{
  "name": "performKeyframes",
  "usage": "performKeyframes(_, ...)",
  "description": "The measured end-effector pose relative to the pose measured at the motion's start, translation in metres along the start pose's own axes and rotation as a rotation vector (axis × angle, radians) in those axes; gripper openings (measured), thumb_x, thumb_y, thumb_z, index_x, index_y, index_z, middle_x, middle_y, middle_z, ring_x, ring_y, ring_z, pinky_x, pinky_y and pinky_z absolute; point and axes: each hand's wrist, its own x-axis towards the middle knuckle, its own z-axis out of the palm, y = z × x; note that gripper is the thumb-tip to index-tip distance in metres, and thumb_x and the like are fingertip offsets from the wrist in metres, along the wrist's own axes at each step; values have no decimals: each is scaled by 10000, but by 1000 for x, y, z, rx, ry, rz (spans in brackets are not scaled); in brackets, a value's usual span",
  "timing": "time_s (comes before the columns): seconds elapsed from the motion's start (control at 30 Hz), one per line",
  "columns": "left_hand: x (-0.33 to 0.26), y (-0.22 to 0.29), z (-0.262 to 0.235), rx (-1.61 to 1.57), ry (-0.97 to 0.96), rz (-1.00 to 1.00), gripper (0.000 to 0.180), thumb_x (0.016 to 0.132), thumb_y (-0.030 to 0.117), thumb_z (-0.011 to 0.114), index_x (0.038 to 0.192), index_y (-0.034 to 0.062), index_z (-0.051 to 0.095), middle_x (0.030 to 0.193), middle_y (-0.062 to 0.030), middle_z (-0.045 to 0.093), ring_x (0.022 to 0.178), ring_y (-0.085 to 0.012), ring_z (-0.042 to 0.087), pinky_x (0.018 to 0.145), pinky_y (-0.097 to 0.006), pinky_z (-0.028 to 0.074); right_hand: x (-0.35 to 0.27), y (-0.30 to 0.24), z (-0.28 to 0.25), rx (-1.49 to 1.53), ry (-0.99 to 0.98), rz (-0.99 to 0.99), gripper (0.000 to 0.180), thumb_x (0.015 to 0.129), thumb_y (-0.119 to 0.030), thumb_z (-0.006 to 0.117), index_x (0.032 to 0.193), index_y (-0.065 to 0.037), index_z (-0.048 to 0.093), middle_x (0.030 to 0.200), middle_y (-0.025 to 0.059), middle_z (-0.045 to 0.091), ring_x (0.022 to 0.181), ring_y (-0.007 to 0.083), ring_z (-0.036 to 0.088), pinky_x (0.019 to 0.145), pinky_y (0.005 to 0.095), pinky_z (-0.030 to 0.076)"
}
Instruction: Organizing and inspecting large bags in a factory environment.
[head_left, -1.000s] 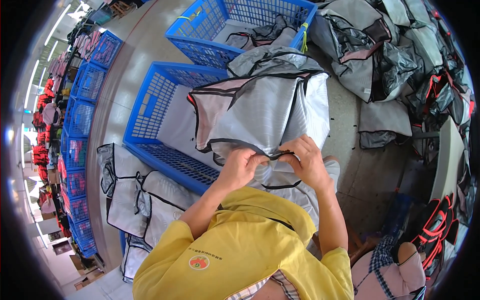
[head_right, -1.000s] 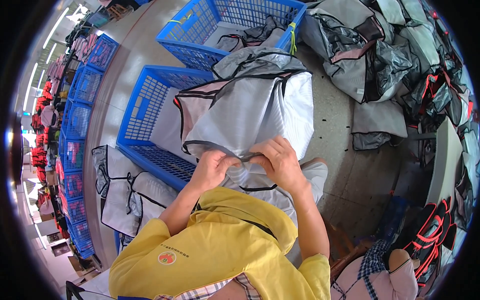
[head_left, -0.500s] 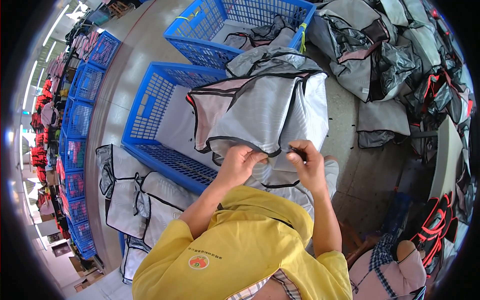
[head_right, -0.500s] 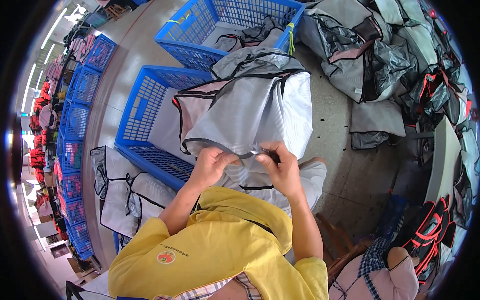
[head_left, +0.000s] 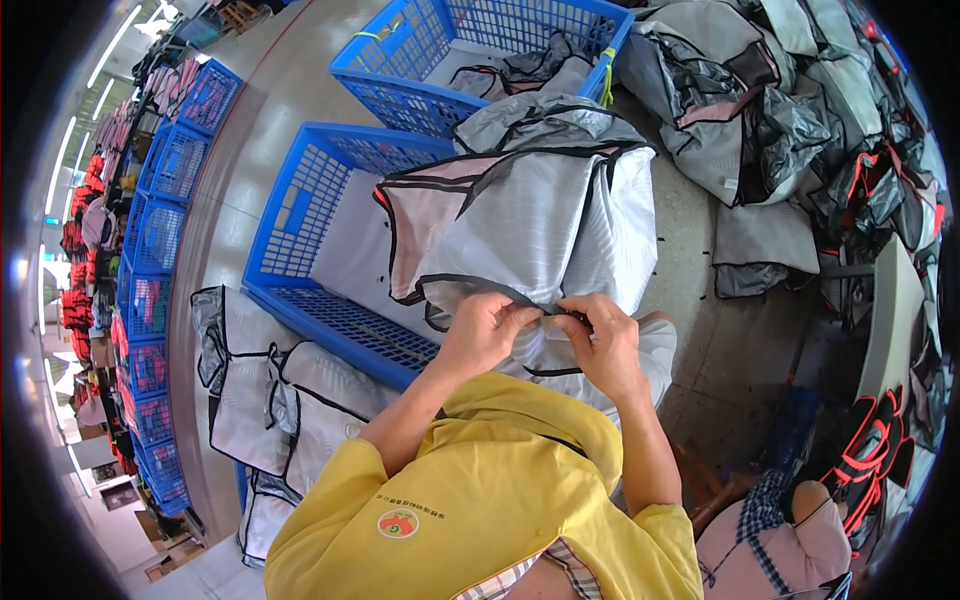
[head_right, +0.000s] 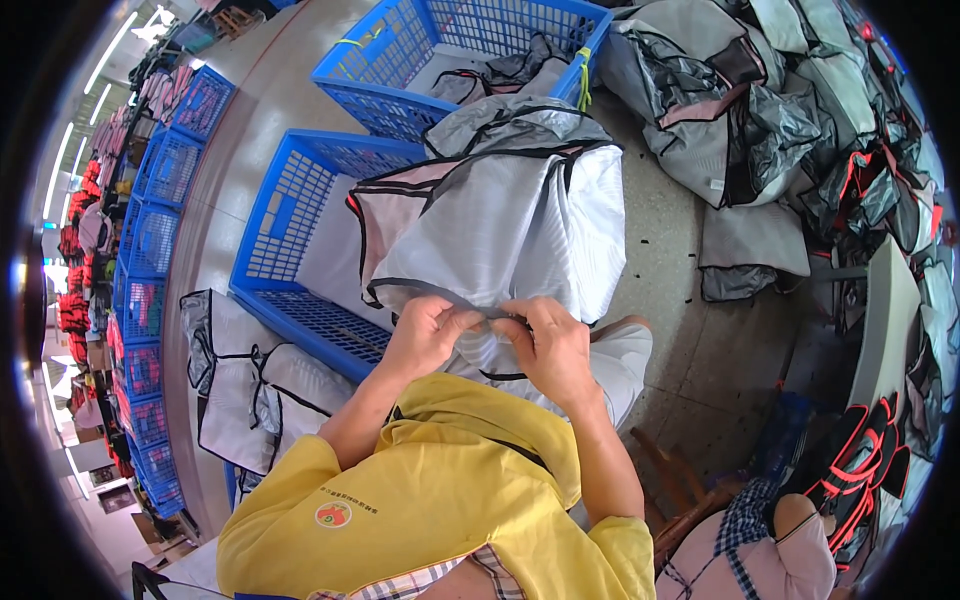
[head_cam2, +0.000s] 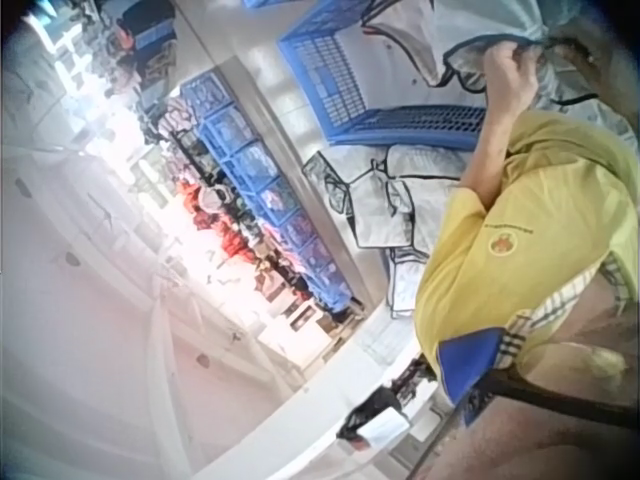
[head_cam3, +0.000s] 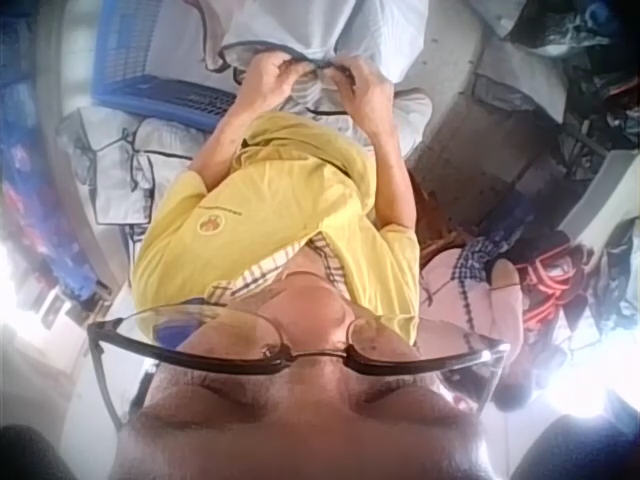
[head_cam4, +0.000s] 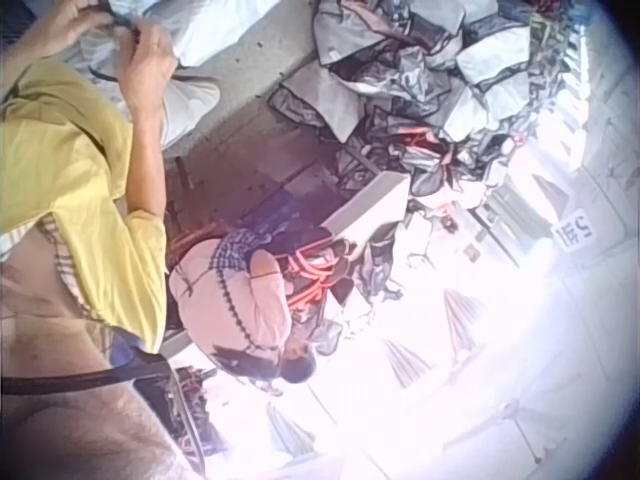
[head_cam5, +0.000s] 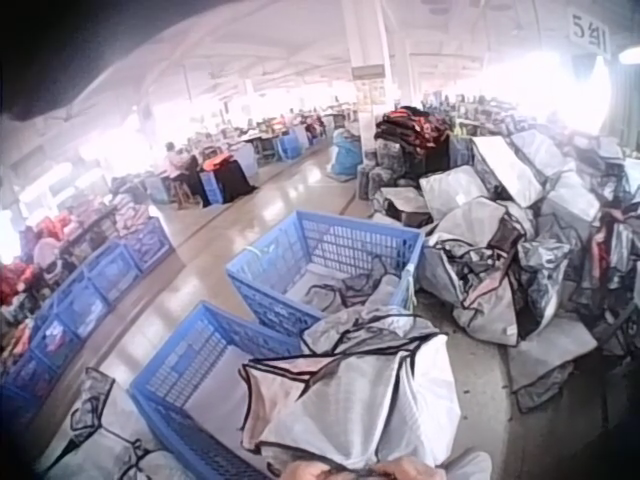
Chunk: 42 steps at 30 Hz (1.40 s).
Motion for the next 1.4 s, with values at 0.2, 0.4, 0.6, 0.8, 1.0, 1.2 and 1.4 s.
performKeyframes(0.2,-1,4,-1,39,-21,-5,247,974,183,692,937,-56,743,804,-126,763,709,-153,699,658,-296,519,-3,-2,2,33,34,54,185,873,-73,788,1022,-23,690,886,133,708,762,280,701,640,345,545)
performKeyframes(0.4,-6,-4,-1,-224,-7,-87,246,991,166,684,997,-77,722,875,-115,764,799,-136,705,723,-282,533,-5,1,5,83,109,130,206,945,-135,746,1075,1,661,883,151,718,738,242,691,680,326,545)
performKeyframes(0.6,-10,-24,-3,-459,8,-211,242,999,171,680,1062,-62,697,958,-101,746,873,-150,701,815,-294,536,-26,13,13,171,68,332,256,972,-143,730,1141,30,646,855,117,711,727,153,621,708,299,528)
performKeyframes(0.8,-11,-22,2,-554,29,-282,256,981,207,704,1025,-45,707,916,-92,740,846,-156,700,791,-294,527,-32,13,22,179,57,360,260,957,-132,744,1142,25,650,856,130,706,709,165,626,690,302,526)
performKeyframes(1.0,3,1,24,-450,37,-515,312,950,268,750,940,-42,728,846,-64,734,723,-155,708,679,-279,518,-32,13,24,186,87,379,249,963,-146,735,1136,14,656,865,153,708,720,197,655,693,320,534)
performKeyframes(1.2,1,-7,39,-363,131,-403,256,965,198,732,975,-57,733,864,-49,737,707,-135,700,675,-264,528,-28,12,18,71,130,319,250,937,-138,750,1124,3,666,910,161,717,742,270,689,689,357,542)
performKeyframes(1.4,-1,-16,35,-373,140,-202,158,1000,92,670,1026,-57,715,894,-46,736,773,-116,695,715,-263,548,-15,22,6,49,36,195,257,904,-136,775,1108,-15,677,965,152,721,787,307,700,699,371,548)
